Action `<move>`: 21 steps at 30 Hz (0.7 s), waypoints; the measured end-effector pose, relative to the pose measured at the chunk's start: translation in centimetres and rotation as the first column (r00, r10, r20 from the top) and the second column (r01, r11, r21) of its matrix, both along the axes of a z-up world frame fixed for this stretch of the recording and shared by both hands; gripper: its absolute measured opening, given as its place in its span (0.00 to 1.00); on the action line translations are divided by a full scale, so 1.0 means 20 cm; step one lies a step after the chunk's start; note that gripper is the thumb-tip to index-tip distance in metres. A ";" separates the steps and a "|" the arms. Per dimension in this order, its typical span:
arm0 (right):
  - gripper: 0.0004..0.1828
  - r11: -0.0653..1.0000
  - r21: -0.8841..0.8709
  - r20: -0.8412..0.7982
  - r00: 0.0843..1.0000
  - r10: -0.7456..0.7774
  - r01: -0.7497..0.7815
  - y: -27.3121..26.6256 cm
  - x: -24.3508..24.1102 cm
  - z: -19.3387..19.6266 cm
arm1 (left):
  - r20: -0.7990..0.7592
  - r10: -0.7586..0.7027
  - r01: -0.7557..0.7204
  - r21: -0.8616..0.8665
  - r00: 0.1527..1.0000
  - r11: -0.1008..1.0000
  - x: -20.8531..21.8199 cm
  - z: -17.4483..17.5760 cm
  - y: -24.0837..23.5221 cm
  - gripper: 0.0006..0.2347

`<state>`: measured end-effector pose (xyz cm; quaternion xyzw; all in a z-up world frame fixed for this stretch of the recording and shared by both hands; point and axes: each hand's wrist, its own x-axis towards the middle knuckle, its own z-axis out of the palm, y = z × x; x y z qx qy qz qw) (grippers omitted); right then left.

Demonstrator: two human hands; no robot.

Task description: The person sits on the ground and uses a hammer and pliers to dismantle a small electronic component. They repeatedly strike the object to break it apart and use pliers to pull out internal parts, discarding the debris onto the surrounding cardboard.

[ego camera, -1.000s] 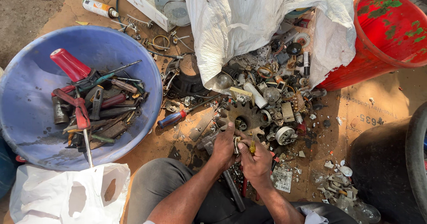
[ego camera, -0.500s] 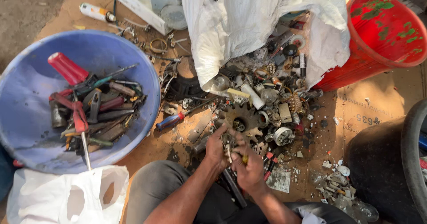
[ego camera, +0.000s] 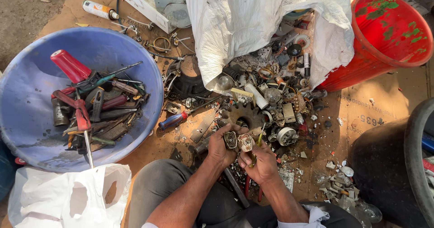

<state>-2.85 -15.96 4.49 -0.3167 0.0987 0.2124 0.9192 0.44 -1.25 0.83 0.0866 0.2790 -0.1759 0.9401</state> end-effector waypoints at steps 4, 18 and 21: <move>0.10 0.999 -0.033 -0.037 0.999 -0.017 0.016 -0.04 0.00 -0.04 | 0.032 -0.031 0.024 0.184 0.999 0.983 -0.01 -0.02 0.01 0.17; 0.07 0.910 -0.245 -0.139 0.917 -0.375 0.335 -0.39 -0.22 0.08 | -0.035 -0.161 0.164 0.322 0.986 0.932 -0.13 0.03 0.06 0.16; 0.09 0.881 -0.315 -0.250 0.864 -0.437 0.354 -0.36 -0.37 0.07 | -0.103 -0.121 0.151 0.366 0.987 0.918 -0.14 0.01 0.07 0.09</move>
